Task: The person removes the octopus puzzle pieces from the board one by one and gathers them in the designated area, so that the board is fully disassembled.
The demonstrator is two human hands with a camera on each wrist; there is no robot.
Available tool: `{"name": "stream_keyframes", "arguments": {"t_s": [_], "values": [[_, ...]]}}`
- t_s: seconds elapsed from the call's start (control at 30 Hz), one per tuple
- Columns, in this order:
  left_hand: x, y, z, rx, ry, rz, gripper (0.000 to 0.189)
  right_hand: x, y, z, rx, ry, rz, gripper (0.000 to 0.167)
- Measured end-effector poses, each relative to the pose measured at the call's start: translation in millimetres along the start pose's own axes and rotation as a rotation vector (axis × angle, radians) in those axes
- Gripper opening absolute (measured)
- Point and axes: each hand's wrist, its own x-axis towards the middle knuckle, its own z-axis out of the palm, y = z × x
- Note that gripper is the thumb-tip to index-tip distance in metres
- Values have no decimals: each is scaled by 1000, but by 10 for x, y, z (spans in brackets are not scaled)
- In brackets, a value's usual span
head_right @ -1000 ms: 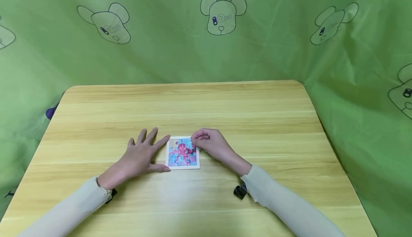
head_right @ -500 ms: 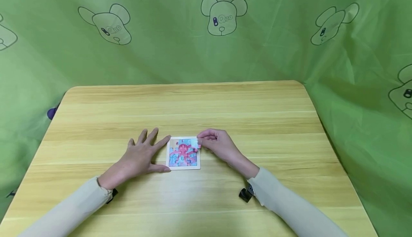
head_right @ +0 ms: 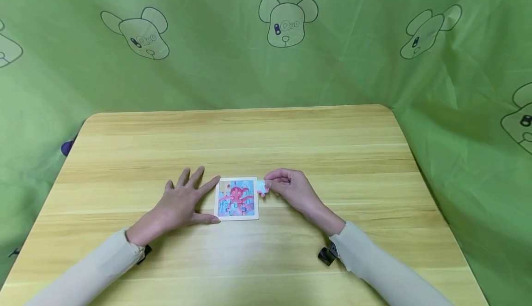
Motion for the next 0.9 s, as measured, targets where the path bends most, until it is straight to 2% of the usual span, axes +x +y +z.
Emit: {"name": "stream_keyframes", "arguments": {"t_s": [0.5,0.9], "values": [[0,-1,18,16,0,3,111,-89,93,-226,-38,33,18,27],[-10,2,15,3,0,3,109,-173,204,-494,-38,63,38,33]]}}
